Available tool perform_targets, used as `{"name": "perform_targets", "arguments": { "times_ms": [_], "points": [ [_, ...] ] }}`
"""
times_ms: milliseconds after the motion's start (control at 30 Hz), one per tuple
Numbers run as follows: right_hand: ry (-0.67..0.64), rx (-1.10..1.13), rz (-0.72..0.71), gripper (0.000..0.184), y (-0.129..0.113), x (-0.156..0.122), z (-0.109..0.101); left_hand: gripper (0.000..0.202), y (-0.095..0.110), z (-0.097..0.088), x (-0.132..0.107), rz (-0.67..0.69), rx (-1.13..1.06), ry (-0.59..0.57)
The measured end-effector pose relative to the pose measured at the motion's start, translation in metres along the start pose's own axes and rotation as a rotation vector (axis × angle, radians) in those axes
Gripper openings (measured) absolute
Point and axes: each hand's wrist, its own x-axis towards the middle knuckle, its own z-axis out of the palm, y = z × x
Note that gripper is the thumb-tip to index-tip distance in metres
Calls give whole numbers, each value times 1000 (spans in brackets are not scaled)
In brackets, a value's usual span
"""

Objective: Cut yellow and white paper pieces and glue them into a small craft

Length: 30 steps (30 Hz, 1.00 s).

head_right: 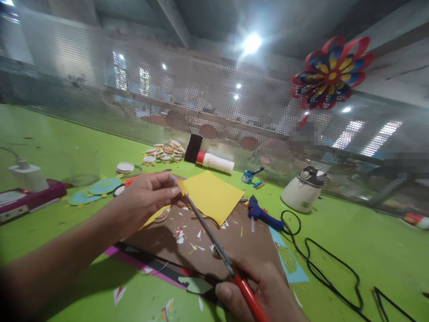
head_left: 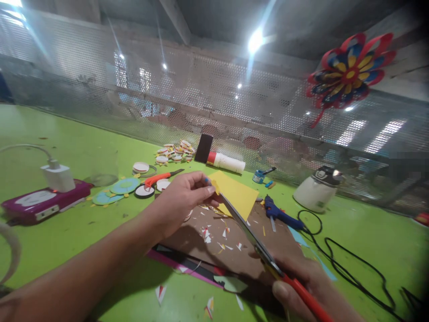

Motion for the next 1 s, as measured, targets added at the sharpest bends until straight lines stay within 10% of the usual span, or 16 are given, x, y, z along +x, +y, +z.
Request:
{"name": "perform_targets", "arguments": {
  "times_ms": [1000],
  "points": [
    [-57,-40,-70,40,0,-3,4,8,2,1,1,3,-66,58]
  ]
}}
